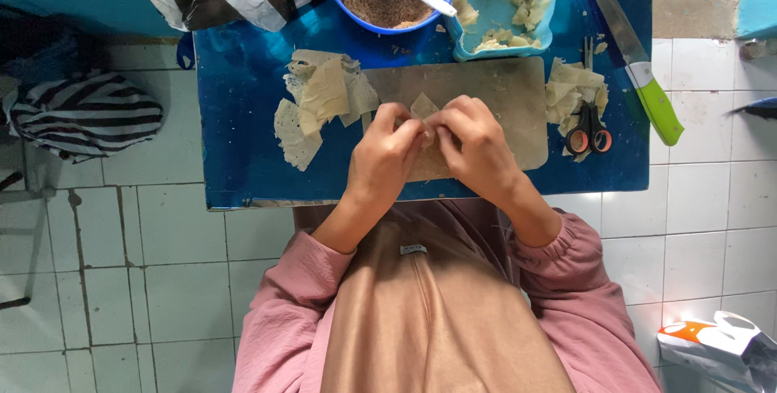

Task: The person sits on the floor at a low table and folds thin pastry wrappers into filled parcels. They place filling onto a wrapper using a spoon, fold and pinch the wrapper closed, and set the finished parcel aside, repeating the process with more wrappers.

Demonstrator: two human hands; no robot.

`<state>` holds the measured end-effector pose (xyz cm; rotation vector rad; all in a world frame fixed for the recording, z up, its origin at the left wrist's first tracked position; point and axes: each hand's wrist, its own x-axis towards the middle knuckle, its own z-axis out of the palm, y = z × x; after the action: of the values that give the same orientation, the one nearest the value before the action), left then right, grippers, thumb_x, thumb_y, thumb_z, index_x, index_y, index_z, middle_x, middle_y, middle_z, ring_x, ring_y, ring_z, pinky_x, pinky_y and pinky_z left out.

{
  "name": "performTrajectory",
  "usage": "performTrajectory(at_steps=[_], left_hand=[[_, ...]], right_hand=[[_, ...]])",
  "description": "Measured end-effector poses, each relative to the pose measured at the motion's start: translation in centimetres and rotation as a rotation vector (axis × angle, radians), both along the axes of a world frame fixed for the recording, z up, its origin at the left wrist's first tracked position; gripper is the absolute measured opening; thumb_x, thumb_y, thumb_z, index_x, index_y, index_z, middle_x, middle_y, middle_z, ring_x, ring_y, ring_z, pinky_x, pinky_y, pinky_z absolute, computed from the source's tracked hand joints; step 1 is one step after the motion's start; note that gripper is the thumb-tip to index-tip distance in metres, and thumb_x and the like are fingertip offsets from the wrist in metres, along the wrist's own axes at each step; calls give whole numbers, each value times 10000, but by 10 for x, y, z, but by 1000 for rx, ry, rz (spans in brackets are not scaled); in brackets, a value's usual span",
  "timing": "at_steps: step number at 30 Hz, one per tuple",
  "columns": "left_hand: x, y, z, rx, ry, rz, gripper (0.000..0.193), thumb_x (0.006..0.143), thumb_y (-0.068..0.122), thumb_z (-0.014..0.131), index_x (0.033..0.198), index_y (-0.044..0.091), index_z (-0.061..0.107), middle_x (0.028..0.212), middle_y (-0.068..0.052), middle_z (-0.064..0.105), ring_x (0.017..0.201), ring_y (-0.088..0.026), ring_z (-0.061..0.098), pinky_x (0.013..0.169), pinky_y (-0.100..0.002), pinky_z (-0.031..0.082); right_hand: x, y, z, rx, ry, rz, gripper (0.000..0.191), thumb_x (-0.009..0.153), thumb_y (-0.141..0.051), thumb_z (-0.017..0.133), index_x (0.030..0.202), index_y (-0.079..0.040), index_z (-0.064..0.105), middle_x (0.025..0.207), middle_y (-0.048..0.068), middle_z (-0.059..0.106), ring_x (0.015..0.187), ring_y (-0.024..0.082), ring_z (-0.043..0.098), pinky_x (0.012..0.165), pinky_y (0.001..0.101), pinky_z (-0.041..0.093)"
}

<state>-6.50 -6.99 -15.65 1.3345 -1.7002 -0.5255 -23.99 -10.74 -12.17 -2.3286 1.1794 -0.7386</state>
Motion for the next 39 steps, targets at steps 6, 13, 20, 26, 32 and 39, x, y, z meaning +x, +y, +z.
performTrajectory(at_steps=[6, 13, 20, 26, 32, 39], left_hand=[[15, 3, 5, -13, -6, -150, 163, 913, 62, 741, 1048, 27, 657, 1085, -123, 589, 944, -343, 652, 792, -405, 554], [7, -5, -1, -33, -137, -117, 125, 921, 79, 717, 1031, 54, 664, 1042, -115, 606, 948, -340, 649, 785, -415, 547], [6, -16, 4, -32, -202, -115, 72, 890, 91, 707, 953, 95, 672, 1000, -93, 594, 933, -309, 649, 759, -399, 548], [13, -19, 6, -70, -309, -169, 103, 907, 174, 725, 951, 90, 683, 988, -94, 592, 924, -304, 646, 753, -407, 550], [8, -37, 1, 183, -281, -187, 140, 924, 205, 704, 913, 68, 679, 986, -143, 625, 936, -361, 643, 769, -467, 543], [12, -35, 13, 108, 6, -160, 117, 956, 70, 638, 1064, 43, 602, 1032, -136, 648, 990, -347, 636, 858, -444, 519]], right_hand=[[-13, 11, 0, -241, 169, 88, 262, 836, -25, 734, 1098, -21, 728, 1049, 107, 668, 998, 312, 614, 857, 434, 467], [-3, 7, -23, -29, -67, -162, 115, 873, -18, 744, 945, -59, 665, 965, 88, 633, 959, 314, 588, 838, 416, 476], [-14, 8, -8, -106, 52, 18, 149, 866, -48, 727, 1010, -51, 688, 1034, 110, 641, 1010, 327, 584, 859, 436, 432], [-20, -1, -14, -15, 40, -13, 92, 897, -55, 722, 983, -76, 697, 1009, 94, 634, 995, 321, 578, 879, 430, 443], [-12, -4, -11, -71, 18, -33, 122, 905, -22, 699, 1012, -72, 666, 1054, 101, 613, 1037, 326, 570, 922, 422, 447], [-14, -4, -3, -131, 118, 54, 162, 892, -85, 745, 1034, -67, 670, 1077, 90, 610, 1045, 313, 569, 898, 423, 405]])
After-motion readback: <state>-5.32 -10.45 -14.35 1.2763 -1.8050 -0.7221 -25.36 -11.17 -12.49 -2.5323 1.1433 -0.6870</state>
